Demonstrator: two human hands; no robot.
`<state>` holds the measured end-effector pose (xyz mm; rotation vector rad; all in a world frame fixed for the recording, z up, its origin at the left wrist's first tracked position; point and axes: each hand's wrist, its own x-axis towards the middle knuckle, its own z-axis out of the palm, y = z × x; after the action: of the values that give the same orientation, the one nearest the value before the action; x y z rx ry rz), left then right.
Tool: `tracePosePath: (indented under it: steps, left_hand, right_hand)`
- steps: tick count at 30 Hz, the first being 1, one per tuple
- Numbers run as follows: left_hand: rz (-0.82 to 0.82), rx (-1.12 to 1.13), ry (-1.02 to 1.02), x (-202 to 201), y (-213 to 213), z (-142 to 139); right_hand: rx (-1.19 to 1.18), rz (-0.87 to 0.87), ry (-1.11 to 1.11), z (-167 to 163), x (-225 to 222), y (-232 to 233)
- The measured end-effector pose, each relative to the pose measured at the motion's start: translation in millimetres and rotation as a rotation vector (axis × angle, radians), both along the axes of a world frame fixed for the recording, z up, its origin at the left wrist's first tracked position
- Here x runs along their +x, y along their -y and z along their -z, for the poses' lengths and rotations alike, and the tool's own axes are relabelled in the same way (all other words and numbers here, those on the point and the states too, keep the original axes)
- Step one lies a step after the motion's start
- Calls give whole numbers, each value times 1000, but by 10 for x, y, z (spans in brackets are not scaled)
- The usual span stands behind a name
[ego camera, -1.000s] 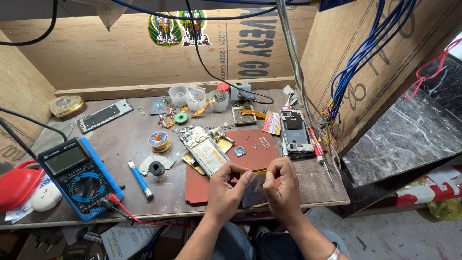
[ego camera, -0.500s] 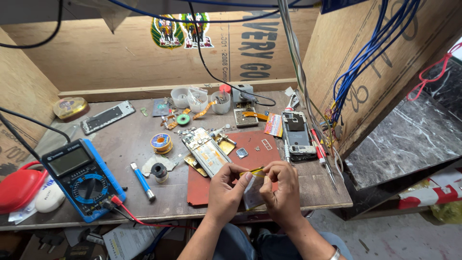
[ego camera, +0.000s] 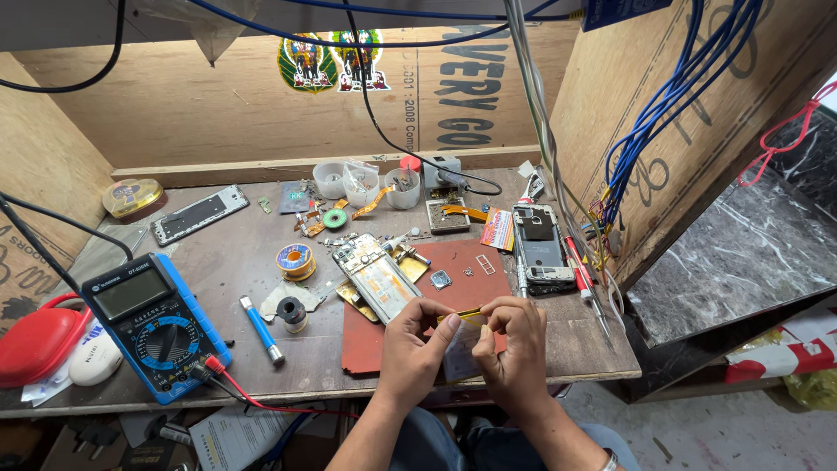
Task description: The person holds a disassembled phone in one hand and peels the old battery off its back, then bends and flexes the removed battery pack. They open a drawer under the bench, rummage through battery packs, place the old battery on the mat, and press a battery into the phone body, working over a cluttered repair bench with a multimeter and other phone parts.
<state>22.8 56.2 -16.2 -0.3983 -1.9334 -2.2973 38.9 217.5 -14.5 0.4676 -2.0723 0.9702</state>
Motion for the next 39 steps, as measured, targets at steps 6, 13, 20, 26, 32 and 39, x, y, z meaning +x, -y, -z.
tracePosePath:
  steps: [6, 13, 20, 26, 32, 39]
  left_hand:
    - [-13, -4, -31, -15, -5, 12]
    - [-34, -47, -18, 7, -18, -34]
    - [-46, -71, -106, 7, -32, -59]
    - [-21, -75, -16, 21, -27, -67]
    - [-14, -79, -40, 27, -14, -63]
    - [7, -57, -36, 17, -16, -49]
  right_hand:
    - [10, 6, 39, -32, -6, 12]
    - [-96, 5, 86, -43, -44, 15]
    - [-183, -45, 168, -62, -79, -5]
    - [-173, -36, 148, -77, -83, -10]
    - [-167, -42, 175, -84, -90, -13]
    - [-187, -49, 192, -89, -97, -15]
